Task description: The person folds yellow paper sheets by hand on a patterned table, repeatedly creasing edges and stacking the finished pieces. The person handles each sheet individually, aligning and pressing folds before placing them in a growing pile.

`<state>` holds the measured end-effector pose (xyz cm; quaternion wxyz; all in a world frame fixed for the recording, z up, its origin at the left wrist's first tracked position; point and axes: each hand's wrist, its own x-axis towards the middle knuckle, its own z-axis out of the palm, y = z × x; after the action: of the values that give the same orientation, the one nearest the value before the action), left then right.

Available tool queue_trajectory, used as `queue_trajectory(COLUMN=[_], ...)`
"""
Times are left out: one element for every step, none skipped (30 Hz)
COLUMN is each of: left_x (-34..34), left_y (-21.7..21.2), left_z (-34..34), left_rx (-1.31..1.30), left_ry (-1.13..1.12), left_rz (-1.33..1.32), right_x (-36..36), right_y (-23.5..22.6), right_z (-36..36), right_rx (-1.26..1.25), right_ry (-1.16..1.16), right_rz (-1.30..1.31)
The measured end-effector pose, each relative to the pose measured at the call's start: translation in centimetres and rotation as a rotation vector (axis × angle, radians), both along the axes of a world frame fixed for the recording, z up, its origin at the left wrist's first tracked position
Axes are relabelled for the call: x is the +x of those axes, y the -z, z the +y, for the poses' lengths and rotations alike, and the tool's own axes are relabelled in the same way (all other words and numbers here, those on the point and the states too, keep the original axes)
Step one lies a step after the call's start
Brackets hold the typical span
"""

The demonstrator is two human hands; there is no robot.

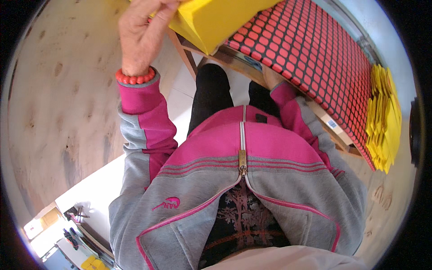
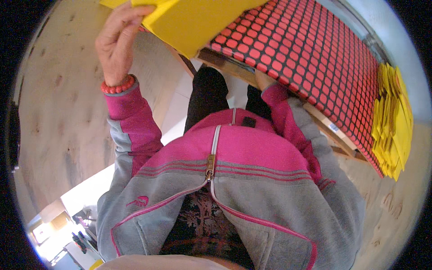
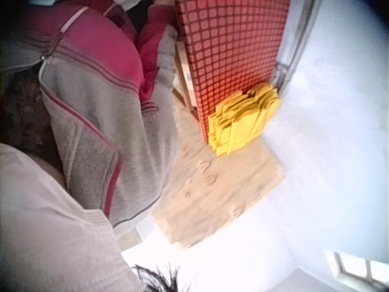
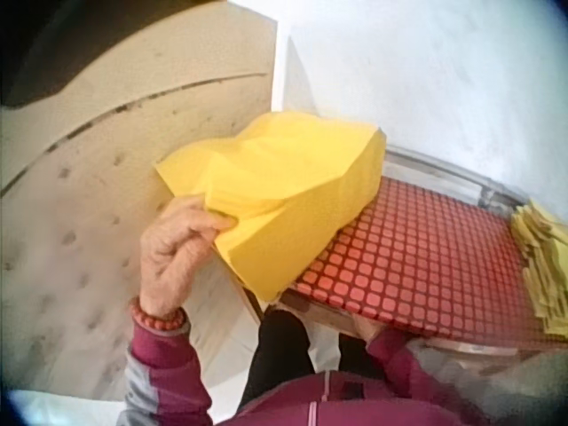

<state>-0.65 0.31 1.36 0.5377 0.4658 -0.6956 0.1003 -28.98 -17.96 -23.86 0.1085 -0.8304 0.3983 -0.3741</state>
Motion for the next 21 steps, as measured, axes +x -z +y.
queue_trajectory(left_x=[0.3, 0.2, 0.3, 0.3, 0.4, 0.4, 0.3, 0.3, 0.3, 0.2, 0.1, 0.1, 0.0, -0.1, -0.1, -0.2, -0.3, -0.3, -0.3, -0.3, -0.3], left_y=[-0.3, -0.1, -0.1, -0.1, -0.1, -0.1, -0.2, -0.3, -0.4, -0.5, -0.7, -0.8, -0.9, -0.9, -1.0, -1.0, -0.9, -0.9, -0.9, -0.8, -0.8], left_z=[0.3, 0.3, 0.4, 0.4, 0.4, 0.4, 0.3, 0.4, 0.3, 0.3, 0.2, 0.3, 0.3, 0.3, 0.3, 0.2, 0.2, 0.2, 0.2, 0.2, 0.3], left_rx=[0.089, 0.125, 0.161, 0.129, 0.125, 0.122, 0.12, 0.135, 0.118, 0.103, 0.088, 0.081, 0.077, 0.069, 0.065, 0.059, 0.054, 0.06, 0.063, 0.057, 0.055], left_ry=[-0.011, 0.013, 0.038, 0.061, 0.057, 0.055, 0.053, 0.032, 0.038, 0.043, 0.048, 0.044, 0.041, 0.041, 0.031, 0.023, 0.017, 0.014, 0.011, 0.005, 0.014], left_rz=[0.017, 0.1, 0.185, 0.142, 0.138, 0.135, 0.133, 0.098, 0.102, 0.106, 0.111, 0.095, 0.081, 0.066, 0.064, 0.062, 0.061, 0.068, 0.075, 0.081, 0.088], right_x=[-0.2, 0.1, -0.1, -0.1, -0.3, -0.4, -0.2, -0.5, -0.8, -0.9, -1.0, -1.5, -1.6, -1.9, -1.7, -1.8, -1.3, -0.4, 0.4, 1.4, 2.5], right_y=[0.4, 0.7, 0.7, 0.6, 0.2, -0.5, -1.4, -2.6, -4.1, -5.7, -7.6, -9.7, -12.0, -14.7, -17.1, -19.9, -22.4, -24.6, -26.7, -28.6, -30.0], right_z=[-0.3, -0.6, -0.7, -0.6, -0.2, 0.3, 0.8, 1.7, 2.8, 4.0, 5.5, 6.9, 8.0, 8.6, 9.5, 9.9, 10.1, 9.6, 9.2, 8.3, 7.5], right_rx=[0.084, 0.048, -0.03, -0.036, -0.012, 0.083, 0.061, 0.021, -0.019, 0.066, 0.094, 0.142, 0.275, 0.289, 0.219, 0.106, -0.037, -0.136, -0.206, -0.307, -0.38], right_ry=[-0.006, 0.052, 0.036, 0.022, 0.029, 0.004, -0.024, -0.047, -0.07, -0.105, -0.223, -0.402, -0.605, -0.918, -1.075, -1.033, -0.963, -0.948, -0.895, -0.881, -0.881], right_rz=[-0.06, 0.08, 0.095, 0.129, 0.197, 0.149, 0.231, 0.354, 0.479, 0.604, 0.523, 0.526, 0.526, 0.365, 0.198, 0.245, 0.192, 0.074, 0.039, 0.001, -0.034])
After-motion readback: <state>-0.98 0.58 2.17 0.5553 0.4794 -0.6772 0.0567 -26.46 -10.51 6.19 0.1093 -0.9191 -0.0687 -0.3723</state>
